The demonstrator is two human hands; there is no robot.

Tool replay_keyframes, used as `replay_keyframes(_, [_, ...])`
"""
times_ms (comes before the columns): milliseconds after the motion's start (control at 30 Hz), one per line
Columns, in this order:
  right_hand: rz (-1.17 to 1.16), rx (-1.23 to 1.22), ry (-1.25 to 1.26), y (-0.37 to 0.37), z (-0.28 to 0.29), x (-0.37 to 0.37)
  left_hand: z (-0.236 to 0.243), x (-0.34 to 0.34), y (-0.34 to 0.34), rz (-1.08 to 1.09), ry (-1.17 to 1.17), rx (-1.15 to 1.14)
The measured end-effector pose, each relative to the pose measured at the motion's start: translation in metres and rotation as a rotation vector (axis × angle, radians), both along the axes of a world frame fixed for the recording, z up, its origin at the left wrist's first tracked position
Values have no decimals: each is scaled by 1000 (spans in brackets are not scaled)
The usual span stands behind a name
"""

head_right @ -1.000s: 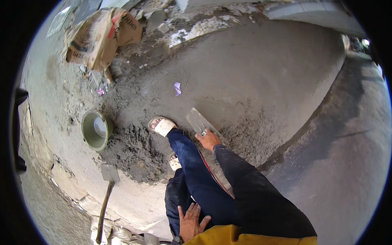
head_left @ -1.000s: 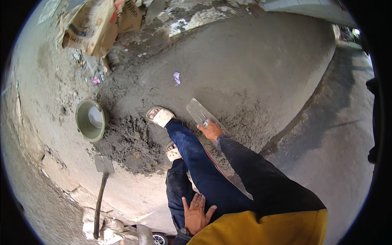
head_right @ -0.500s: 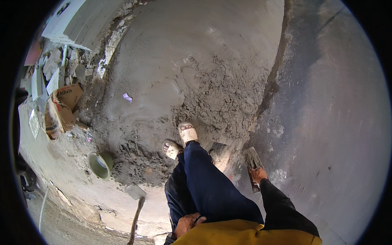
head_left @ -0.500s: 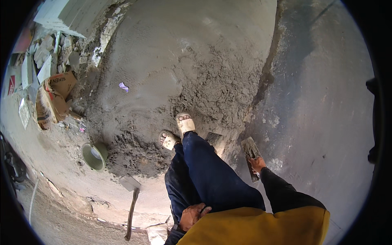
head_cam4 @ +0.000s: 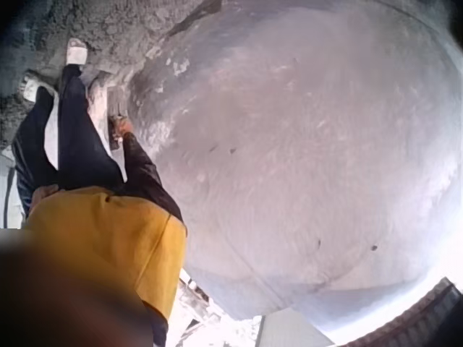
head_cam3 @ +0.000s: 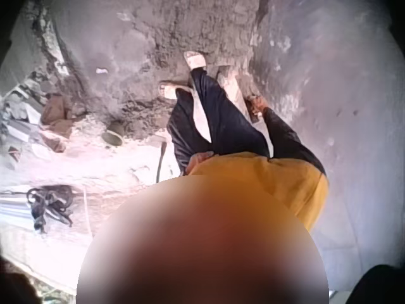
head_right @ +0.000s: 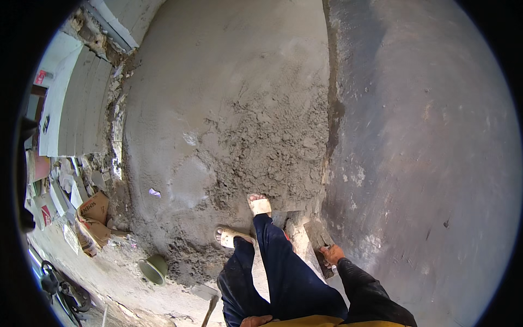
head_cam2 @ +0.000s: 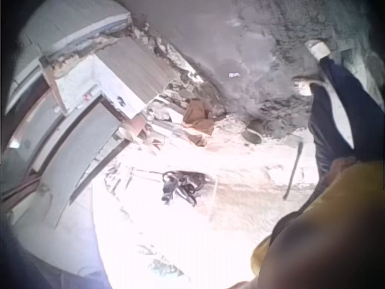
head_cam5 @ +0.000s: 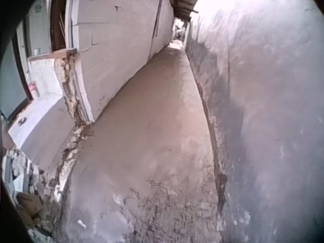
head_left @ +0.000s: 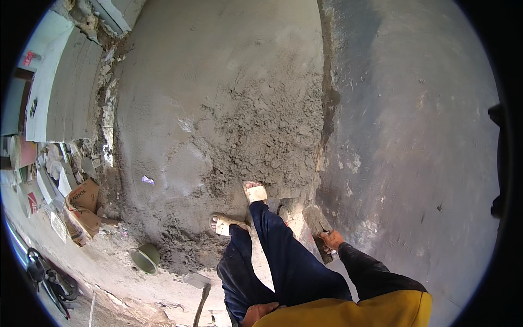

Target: The person smooths wet concrete on a floor using a trowel, repeatedly leveling the surface and adding water from a bucket. They also place a tile into a recessed area and continue smoothing the surrounding concrete.

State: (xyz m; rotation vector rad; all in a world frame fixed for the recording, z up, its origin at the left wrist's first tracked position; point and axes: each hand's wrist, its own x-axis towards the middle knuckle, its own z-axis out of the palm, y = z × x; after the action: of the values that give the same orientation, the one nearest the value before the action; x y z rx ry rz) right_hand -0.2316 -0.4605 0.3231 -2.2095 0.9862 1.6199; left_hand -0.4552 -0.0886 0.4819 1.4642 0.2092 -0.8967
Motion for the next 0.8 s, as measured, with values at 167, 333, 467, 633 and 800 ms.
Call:
replay_keyframes(167, [-144,37,-183,-13,1,20,-10,36,0,-133,40,-74])
replay_keyframes(333, [-183,-39,-251,-14,6,13,-19,58,16,-223,11,-120])
replay_keyframes(467, [-171,-34,-271,-6,-1,32,-10,66,25,-252,-32,-148])
replay_keyframes(633, [-37,-70,-561,-13,-18,52,-16,96,6,-586,111,-108])
replay_keyframes(800, [-304,-24,-269,-53,-49,27,-8,124,-5,-549,114,-36])
